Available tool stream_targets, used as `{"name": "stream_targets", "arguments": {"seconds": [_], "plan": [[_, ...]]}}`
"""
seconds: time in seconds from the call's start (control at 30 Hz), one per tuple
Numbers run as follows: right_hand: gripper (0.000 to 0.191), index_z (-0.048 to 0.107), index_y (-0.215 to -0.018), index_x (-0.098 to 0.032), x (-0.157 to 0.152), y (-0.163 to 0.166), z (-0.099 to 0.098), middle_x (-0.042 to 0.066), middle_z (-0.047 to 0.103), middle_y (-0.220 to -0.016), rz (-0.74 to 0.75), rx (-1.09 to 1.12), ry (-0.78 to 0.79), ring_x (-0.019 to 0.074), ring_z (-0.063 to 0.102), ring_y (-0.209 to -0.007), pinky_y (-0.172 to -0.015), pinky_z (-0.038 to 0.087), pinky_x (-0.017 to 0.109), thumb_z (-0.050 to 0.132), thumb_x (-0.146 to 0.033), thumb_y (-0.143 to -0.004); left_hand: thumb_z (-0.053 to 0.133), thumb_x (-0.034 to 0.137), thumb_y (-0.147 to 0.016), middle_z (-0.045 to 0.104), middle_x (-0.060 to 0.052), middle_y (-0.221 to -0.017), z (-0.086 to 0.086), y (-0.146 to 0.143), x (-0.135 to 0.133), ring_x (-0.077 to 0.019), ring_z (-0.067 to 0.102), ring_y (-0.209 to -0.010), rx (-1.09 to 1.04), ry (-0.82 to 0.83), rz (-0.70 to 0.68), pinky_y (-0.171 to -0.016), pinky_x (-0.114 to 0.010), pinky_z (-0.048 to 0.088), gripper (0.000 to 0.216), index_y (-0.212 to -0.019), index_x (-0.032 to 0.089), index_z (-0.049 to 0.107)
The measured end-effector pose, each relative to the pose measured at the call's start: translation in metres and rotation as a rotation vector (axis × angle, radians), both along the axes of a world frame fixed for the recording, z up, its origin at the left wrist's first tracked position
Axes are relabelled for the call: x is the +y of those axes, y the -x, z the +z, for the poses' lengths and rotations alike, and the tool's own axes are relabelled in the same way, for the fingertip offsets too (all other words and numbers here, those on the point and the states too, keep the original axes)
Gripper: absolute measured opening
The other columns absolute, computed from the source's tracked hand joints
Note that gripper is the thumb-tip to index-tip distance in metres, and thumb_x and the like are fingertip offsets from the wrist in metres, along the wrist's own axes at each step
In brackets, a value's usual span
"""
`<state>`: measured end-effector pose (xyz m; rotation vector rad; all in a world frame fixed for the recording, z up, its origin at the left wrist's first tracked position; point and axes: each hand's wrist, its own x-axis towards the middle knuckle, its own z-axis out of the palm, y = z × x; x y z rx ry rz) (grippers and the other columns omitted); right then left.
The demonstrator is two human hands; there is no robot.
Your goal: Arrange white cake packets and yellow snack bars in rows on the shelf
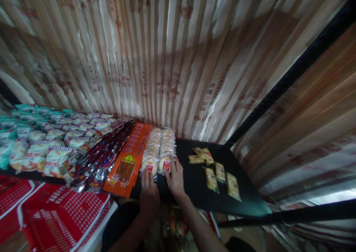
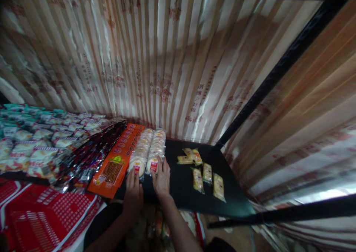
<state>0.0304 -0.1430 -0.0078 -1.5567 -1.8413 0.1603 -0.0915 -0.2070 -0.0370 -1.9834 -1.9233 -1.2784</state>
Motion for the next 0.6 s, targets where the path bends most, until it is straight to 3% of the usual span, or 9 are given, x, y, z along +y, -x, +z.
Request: {"name": "stream_targets", "arguments": {"seconds": [0.6], "plan": [[0.057, 0.030, -0.138, -0.019, 0.001, 0.004, 0.001, 0.013, 0.038, -0.139, -0.038, -0.045, 0.049, 0.0272, 0.033, -0.127, -0.096, 0.036, 0.043, 0.040, -0.040, -0.086, 0.034, 0.012, -0.085, 0.035, -0.020, -0.140, 0.011, 0.007, 0.019, -0.0261, 0.020, -0.136, 0.027, -0.011, -0.061, -0.105, -0.049, 0.033, 0.052, -0.136, 0.007, 0.028]]}}
